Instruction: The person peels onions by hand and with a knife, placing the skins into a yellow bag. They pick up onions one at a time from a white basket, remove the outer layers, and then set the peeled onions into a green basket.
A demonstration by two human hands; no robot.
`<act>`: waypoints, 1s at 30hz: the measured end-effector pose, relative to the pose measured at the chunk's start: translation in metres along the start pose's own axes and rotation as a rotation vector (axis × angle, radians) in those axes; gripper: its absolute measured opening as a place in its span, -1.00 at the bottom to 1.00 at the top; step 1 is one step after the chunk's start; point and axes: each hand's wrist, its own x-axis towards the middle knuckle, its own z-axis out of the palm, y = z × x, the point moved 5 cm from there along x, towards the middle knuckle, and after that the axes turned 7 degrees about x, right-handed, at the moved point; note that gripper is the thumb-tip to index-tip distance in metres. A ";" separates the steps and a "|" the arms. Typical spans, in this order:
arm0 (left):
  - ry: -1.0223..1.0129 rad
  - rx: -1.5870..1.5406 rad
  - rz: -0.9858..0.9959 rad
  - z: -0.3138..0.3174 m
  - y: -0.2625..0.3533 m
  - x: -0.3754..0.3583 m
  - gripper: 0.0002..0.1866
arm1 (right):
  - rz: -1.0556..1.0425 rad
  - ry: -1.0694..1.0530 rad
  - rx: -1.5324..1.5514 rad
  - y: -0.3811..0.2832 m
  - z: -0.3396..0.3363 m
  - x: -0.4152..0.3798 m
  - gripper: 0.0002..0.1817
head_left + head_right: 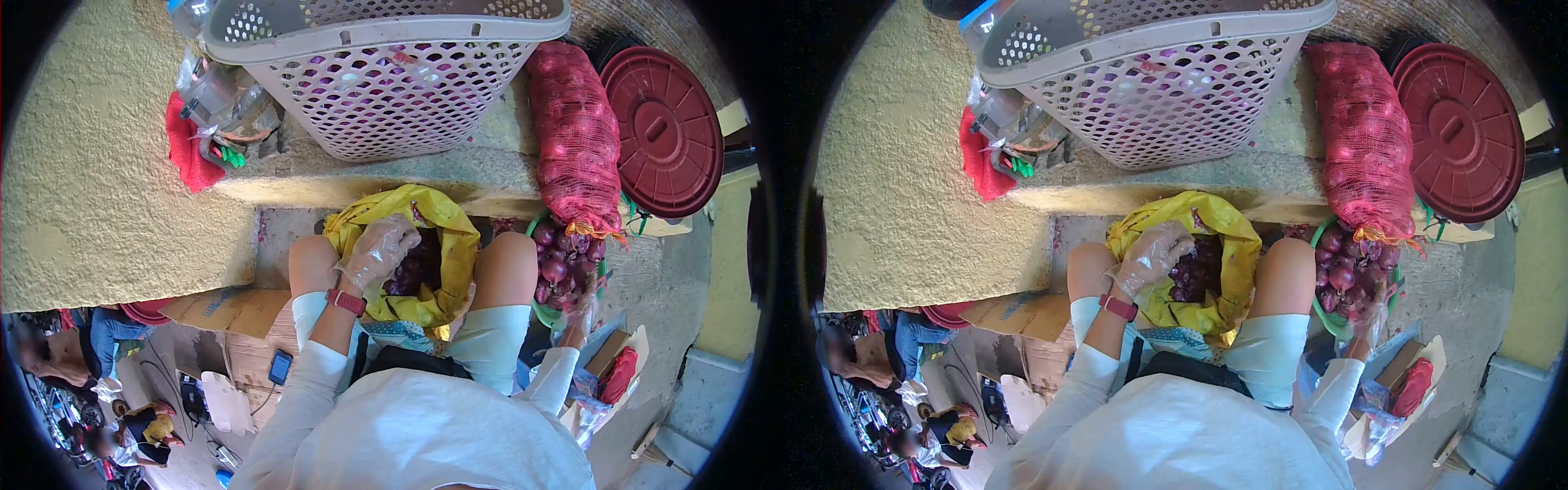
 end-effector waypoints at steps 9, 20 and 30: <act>-0.083 -0.832 -0.239 0.002 0.031 0.005 -0.52 | -0.052 -0.437 -0.003 -0.107 0.192 -0.213 -0.10; 0.196 -1.790 -0.495 0.018 0.024 -0.008 -0.47 | -0.212 -1.015 -0.475 -0.022 0.280 -0.294 -0.56; 0.156 -1.627 -0.518 -0.016 0.010 0.029 -0.55 | -0.136 -1.038 -0.428 -0.053 0.297 -0.262 -0.61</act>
